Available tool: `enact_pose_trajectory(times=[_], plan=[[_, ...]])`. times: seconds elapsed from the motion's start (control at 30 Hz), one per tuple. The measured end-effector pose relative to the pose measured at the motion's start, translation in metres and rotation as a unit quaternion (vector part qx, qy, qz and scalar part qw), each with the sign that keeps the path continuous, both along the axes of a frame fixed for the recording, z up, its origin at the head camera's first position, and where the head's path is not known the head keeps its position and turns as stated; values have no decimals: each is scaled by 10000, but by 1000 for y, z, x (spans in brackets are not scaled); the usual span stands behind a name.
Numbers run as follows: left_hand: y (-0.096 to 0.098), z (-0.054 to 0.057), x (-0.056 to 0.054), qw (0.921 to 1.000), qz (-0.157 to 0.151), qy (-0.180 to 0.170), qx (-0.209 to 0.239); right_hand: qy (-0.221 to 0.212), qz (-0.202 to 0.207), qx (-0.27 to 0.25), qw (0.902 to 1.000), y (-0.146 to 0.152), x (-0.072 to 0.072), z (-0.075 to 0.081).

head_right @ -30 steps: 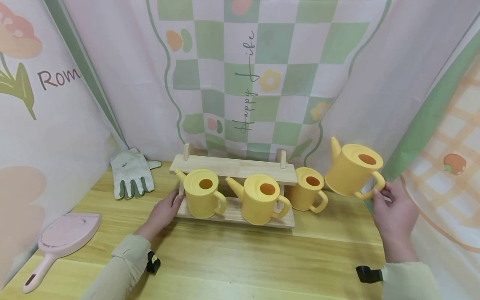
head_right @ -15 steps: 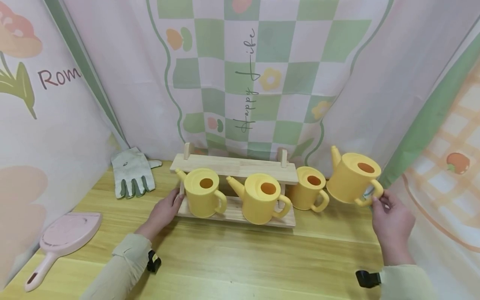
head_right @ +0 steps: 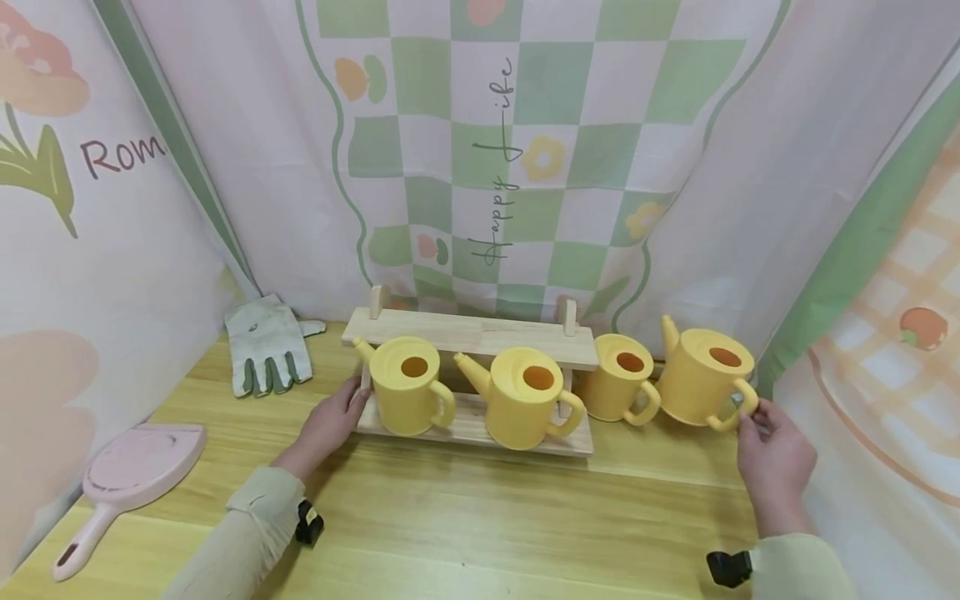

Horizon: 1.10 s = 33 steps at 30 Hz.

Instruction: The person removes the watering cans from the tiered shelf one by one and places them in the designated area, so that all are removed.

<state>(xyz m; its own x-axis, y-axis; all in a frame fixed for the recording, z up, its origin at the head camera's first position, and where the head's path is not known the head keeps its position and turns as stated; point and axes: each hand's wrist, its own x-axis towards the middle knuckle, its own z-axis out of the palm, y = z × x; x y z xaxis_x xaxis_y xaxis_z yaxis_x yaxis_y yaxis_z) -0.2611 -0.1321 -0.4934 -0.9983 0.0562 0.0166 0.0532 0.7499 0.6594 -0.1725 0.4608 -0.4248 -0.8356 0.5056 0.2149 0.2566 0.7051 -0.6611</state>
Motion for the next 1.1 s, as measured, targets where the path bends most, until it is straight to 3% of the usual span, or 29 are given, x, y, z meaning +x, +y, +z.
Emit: enact_pose_trajectory(times=[0.43, 0.83, 1.1], plan=[[0, -1, 0, 9999, -44, 140, 3, -28, 24, 47, 10000, 8, -7, -26], [-1, -4, 0, 10000, -5, 95, 29, -255, -97, -66, 9996, 11, -14, -36], [0, -3, 0, 9998, -10, 176, -67, -265, -3, -122, 9996, 11, -11, -38]])
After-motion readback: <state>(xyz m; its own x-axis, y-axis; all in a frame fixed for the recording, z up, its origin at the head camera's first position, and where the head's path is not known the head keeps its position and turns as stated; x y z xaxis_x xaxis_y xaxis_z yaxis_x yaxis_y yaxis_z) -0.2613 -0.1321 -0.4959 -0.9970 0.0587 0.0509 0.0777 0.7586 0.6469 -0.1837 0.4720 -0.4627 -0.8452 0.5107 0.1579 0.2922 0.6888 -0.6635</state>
